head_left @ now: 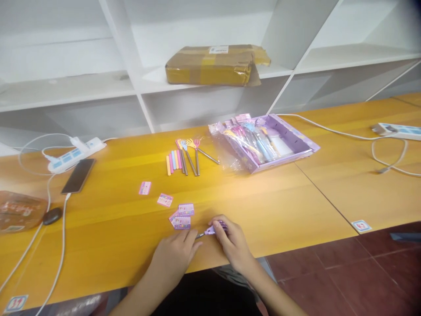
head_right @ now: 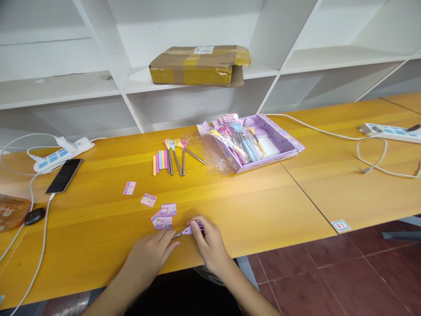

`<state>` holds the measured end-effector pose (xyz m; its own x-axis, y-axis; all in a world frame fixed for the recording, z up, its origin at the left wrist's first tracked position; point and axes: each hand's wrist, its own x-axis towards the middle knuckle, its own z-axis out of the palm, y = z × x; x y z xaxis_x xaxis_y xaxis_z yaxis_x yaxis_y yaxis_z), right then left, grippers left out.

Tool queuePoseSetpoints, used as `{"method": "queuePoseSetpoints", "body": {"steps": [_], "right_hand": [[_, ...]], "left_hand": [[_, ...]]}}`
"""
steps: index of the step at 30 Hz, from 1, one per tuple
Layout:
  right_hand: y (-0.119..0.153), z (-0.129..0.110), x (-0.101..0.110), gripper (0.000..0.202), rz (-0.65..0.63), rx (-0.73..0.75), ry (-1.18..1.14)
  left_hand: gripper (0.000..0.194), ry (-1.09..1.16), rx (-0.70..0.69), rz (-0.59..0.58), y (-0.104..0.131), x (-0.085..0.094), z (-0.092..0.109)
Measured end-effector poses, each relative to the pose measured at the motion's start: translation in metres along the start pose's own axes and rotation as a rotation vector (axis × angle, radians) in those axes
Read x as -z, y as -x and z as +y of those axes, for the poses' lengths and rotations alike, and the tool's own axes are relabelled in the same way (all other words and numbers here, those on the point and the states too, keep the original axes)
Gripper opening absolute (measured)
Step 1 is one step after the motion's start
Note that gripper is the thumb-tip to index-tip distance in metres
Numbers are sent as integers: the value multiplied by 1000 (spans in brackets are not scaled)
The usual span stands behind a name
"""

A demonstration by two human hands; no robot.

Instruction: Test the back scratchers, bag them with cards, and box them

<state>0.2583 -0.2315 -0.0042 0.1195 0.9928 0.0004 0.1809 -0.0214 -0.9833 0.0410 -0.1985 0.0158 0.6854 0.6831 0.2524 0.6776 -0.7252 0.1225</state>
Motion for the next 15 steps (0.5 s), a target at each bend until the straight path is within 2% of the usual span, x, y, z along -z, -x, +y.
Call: {"method": "queuePoseSetpoints", "body": {"steps": [3, 9, 12, 15], "right_hand": [[-1, -7, 4, 35, -100, 27, 94], [-3, -18, 17, 27, -293, 115, 234], [-2, -16, 19, 15, -306, 250, 279], [1, -12, 16, 11, -266, 408, 346]], "left_hand": [[25, 14, -27, 13, 7, -2, -6], [28, 12, -96, -22, 18, 1, -18], [23, 15, -135, -4, 18, 6, -22], [13, 3, -167, 68, 15, 9, -21]]}}
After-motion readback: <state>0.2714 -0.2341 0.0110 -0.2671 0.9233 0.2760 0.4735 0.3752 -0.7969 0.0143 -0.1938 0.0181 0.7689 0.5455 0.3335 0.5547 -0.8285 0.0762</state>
